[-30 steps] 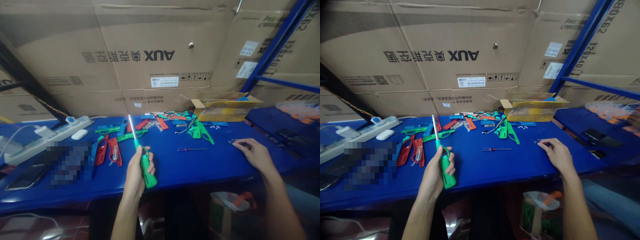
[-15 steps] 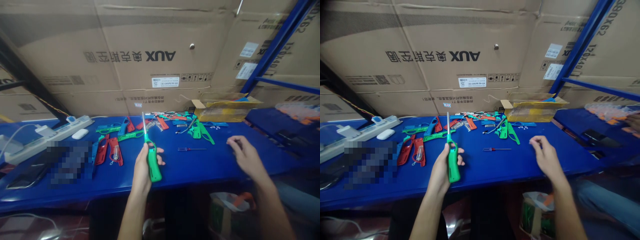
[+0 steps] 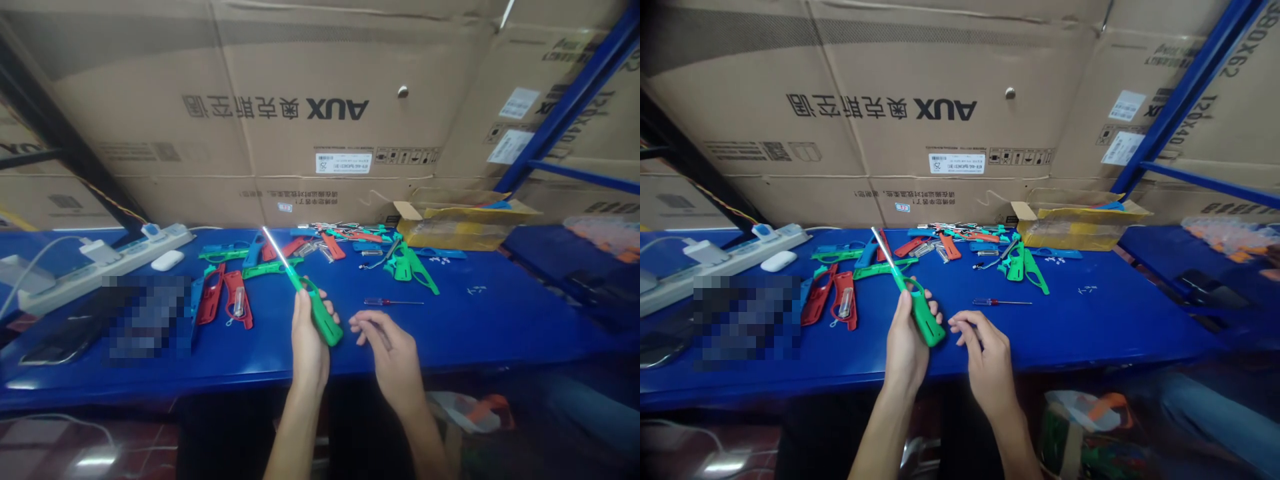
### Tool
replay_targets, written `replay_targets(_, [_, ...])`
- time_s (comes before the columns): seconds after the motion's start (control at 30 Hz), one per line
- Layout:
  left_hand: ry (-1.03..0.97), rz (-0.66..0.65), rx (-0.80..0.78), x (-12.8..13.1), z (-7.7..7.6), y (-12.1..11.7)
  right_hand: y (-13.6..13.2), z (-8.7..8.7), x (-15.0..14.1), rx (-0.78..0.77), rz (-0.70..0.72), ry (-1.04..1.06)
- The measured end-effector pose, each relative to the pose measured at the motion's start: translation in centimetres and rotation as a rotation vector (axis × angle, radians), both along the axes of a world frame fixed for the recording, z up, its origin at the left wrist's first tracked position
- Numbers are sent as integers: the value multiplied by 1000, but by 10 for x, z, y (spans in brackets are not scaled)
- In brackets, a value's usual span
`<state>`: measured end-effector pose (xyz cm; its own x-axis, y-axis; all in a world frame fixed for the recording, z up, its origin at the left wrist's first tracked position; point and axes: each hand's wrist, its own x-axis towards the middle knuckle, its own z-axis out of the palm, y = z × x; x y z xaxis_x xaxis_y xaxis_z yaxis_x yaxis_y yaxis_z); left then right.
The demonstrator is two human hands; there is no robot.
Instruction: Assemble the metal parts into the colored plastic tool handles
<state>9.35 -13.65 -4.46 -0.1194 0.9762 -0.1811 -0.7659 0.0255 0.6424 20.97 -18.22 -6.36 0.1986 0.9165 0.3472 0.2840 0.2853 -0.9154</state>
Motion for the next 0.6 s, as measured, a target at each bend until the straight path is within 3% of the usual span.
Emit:
replay_targets(0.17, [-7,-5,-7,2,0,1,-2,-1,-4,-5,-14,32])
replay_targets(0.4, [-48,-12,43,1,2,1,-7,9,-7,17,25,-165])
replay_targets(0.6, [-60,-18,3,1,5,0,-6,5,-13,11,79,-230])
